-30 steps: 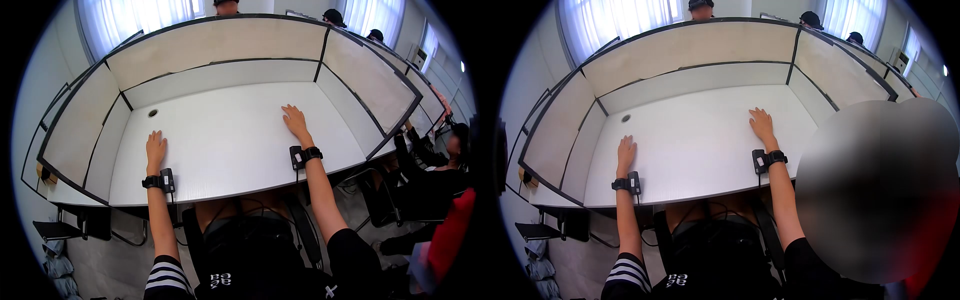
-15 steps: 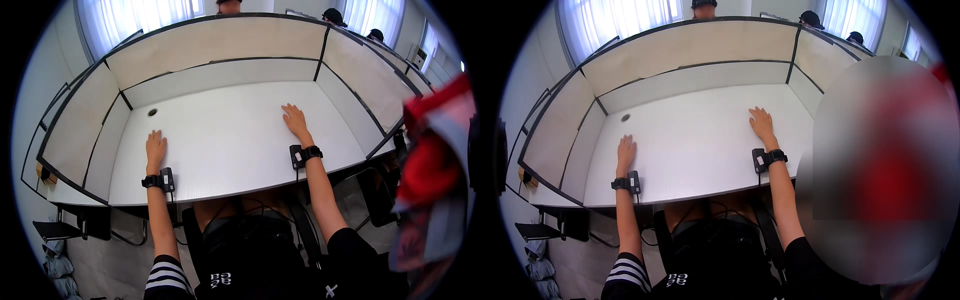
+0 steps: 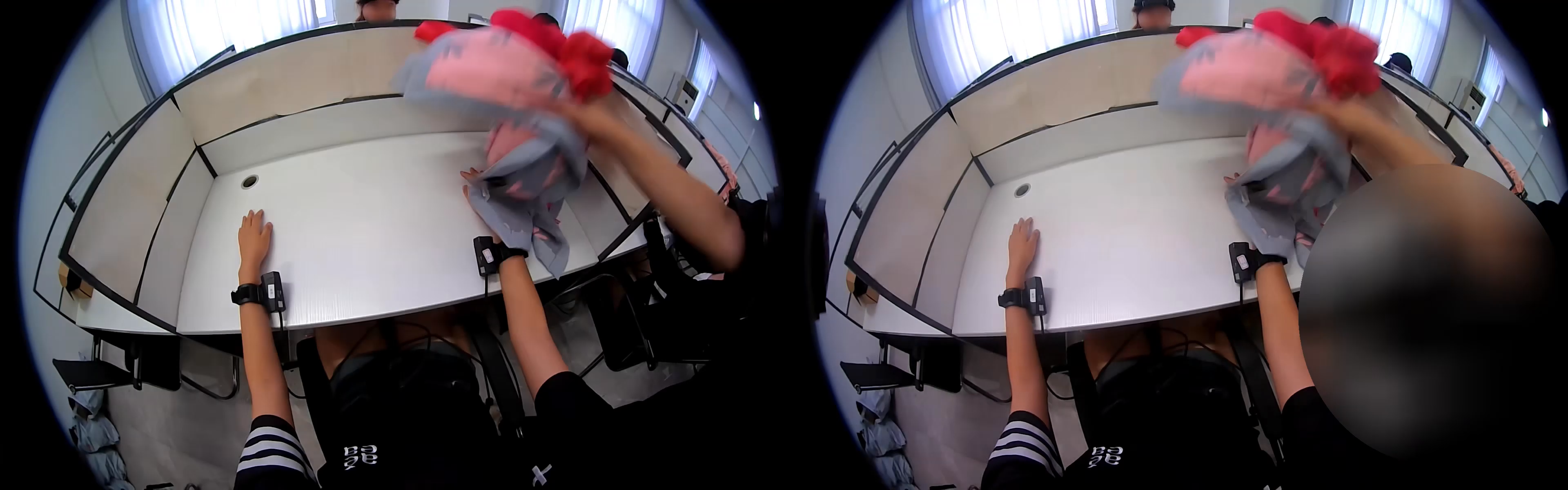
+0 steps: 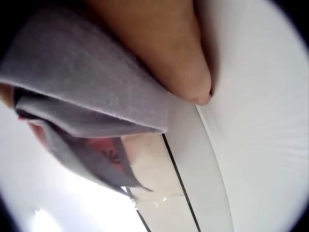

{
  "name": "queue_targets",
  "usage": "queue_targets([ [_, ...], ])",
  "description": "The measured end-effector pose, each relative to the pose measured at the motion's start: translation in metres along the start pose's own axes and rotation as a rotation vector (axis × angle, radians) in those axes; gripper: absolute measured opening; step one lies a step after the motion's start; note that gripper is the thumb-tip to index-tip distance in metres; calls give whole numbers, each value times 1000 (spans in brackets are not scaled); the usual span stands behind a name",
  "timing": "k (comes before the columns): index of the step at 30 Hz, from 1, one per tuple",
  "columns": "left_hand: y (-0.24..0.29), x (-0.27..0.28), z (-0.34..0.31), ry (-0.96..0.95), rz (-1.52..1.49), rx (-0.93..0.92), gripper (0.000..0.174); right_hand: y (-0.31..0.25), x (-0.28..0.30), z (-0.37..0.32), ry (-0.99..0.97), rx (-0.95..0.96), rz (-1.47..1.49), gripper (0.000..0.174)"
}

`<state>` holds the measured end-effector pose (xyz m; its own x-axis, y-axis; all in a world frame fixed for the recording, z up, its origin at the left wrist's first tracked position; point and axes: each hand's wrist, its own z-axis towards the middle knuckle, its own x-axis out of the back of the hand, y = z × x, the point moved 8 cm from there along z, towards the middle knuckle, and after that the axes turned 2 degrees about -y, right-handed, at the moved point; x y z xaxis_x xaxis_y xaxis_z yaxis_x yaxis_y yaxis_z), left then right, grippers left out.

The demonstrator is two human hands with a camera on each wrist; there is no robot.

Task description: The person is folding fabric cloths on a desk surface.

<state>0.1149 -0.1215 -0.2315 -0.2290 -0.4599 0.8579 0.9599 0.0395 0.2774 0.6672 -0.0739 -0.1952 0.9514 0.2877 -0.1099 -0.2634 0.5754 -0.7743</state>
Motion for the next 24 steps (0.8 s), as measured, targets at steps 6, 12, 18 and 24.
queue_targets([
  [6, -1, -1, 0, -9, -9, 11, 45, -114, -49, -4, 261, -49, -1528, 55],
  [12, 3, 2, -1, -16, 2, 9, 44, -46, -13, -1, 195, 15, 1266, 62],
  [18, 7, 3, 0, 19, -27, 19, 42, -62, -31, -4, 290, -136, 999, 62],
  [24, 158, 47, 18, -316, -702, -197, 30, -72, -35, -6, 240, -52, 1148, 58],
])
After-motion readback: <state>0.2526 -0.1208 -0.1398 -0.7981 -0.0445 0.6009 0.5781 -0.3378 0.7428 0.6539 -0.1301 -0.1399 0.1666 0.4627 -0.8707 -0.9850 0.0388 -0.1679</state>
